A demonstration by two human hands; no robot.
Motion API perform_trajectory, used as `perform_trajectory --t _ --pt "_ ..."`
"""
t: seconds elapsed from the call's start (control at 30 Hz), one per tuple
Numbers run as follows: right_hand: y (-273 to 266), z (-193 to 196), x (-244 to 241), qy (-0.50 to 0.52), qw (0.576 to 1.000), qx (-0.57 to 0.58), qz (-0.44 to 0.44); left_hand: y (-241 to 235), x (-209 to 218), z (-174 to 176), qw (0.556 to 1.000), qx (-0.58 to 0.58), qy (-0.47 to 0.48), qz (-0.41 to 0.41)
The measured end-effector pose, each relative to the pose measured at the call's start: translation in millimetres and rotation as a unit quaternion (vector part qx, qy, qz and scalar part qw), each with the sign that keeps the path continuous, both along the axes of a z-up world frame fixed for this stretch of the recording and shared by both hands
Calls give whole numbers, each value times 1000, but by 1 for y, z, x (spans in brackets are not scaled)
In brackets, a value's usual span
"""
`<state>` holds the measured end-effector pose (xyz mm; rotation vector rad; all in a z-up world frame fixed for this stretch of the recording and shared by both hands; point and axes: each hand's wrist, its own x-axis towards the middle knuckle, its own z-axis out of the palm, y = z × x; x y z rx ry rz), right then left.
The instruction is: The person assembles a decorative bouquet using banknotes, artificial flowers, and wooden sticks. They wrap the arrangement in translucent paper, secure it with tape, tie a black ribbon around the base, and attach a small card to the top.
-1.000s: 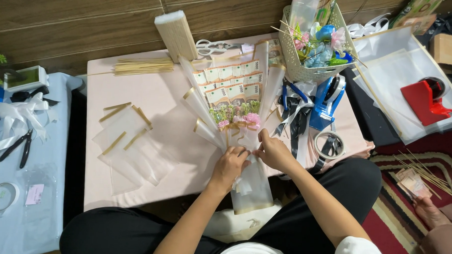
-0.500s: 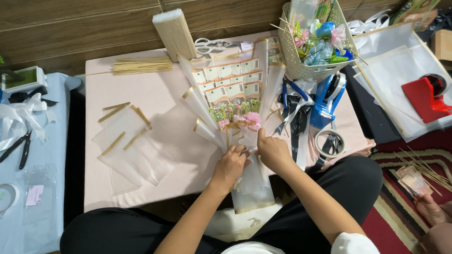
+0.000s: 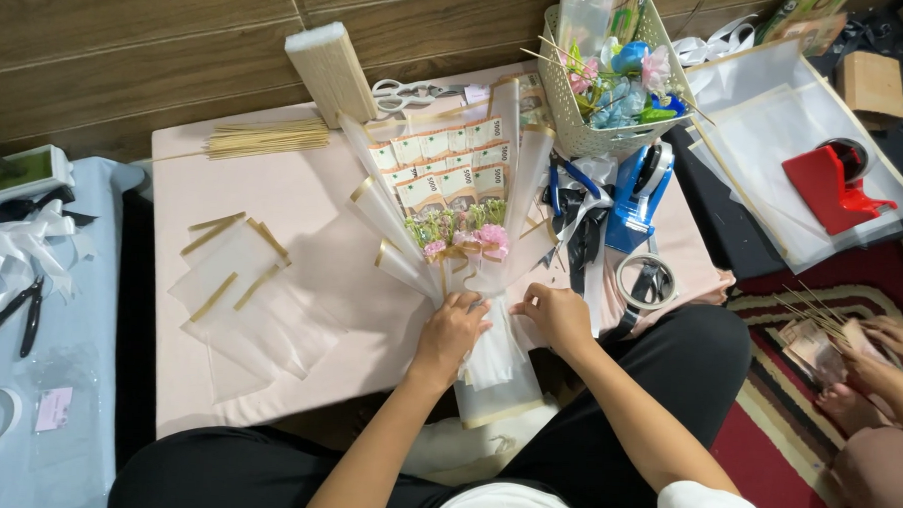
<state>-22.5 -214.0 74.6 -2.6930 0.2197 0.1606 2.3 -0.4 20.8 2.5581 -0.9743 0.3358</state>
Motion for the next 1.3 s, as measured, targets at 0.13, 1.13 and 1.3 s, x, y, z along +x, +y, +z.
perform_trajectory --t 0.13,1.13,1.3 --pt "-20 20 10 28 998 -49 -14 1 2 -3 1000 -3 6 -4" --pt "-138 -6 36 -157 818 371 -411 2 6 -4 1000 -24 7 -3" --pt "-141 -23 40 -122 869 204 -433 5 7 1 998 -53 18 -18"
